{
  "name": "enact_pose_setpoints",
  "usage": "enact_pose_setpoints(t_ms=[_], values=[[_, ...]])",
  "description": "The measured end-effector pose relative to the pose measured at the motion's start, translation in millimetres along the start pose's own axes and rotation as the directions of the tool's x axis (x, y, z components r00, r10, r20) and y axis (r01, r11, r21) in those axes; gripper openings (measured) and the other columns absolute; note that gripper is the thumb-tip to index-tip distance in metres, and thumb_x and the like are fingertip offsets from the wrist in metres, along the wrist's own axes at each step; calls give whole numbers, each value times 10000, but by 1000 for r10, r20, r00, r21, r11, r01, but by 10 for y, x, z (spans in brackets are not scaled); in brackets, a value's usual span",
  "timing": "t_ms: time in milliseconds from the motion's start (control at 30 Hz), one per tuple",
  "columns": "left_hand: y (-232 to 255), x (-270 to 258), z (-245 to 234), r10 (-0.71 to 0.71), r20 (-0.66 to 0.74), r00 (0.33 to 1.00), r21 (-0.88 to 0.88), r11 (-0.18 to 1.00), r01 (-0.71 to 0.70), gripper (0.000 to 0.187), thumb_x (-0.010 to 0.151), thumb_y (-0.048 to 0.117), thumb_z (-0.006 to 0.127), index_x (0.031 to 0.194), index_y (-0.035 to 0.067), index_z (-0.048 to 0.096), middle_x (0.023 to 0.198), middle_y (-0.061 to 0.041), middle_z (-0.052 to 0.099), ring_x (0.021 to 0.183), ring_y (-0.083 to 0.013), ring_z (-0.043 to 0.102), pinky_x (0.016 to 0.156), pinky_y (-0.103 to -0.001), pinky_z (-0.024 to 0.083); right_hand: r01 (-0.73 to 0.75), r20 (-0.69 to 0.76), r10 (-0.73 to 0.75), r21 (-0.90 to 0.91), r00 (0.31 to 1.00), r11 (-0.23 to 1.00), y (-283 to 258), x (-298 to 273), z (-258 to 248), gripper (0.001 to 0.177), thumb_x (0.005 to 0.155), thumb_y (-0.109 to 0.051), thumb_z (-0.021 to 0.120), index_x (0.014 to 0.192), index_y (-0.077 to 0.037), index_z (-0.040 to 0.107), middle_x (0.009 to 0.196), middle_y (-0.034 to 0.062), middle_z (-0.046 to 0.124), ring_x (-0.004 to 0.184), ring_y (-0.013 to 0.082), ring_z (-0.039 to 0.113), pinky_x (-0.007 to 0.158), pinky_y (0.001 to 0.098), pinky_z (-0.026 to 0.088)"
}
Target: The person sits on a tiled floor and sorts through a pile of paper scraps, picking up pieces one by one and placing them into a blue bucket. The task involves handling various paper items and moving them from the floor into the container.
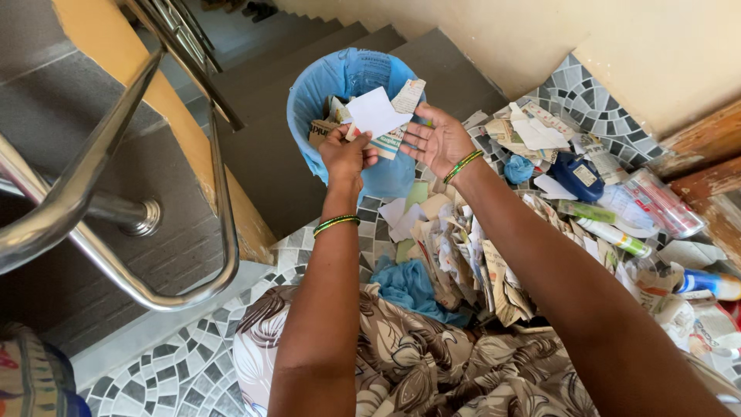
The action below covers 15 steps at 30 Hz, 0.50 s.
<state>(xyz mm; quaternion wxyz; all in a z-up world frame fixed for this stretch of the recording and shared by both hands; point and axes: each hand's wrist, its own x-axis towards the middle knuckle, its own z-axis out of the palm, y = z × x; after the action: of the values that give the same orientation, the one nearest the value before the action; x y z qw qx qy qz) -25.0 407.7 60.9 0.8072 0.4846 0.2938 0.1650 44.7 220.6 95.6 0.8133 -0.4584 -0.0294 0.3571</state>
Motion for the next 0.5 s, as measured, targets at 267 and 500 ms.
enact_pose_setpoints(t_ms=[267, 500], values=[[-118, 193, -38, 49, -7, 999, 82, 995, -49, 293, 850, -31, 724, 1117, -60, 605, 796, -125, 708, 476, -152, 649, 360, -273, 498, -19, -75, 21, 29, 997, 999, 11, 334, -147, 871, 810, -426, 746, 1461, 14, 371, 1440, 260, 526, 1337, 353, 544, 1153, 461, 440], [-141, 224, -63, 56, -52, 997, 165, 985, -46, 210, 863, -50, 671, 1068, -72, 631, 767, -131, 713, 477, -152, 665, 359, -272, 504, -42, -121, 42, 4, 992, 999, 102, 569, -158, 985, 790, -453, 757, 1505, 65, 321, 1509, 296, 481, 1397, 374, 503, 1182, 465, 387]])
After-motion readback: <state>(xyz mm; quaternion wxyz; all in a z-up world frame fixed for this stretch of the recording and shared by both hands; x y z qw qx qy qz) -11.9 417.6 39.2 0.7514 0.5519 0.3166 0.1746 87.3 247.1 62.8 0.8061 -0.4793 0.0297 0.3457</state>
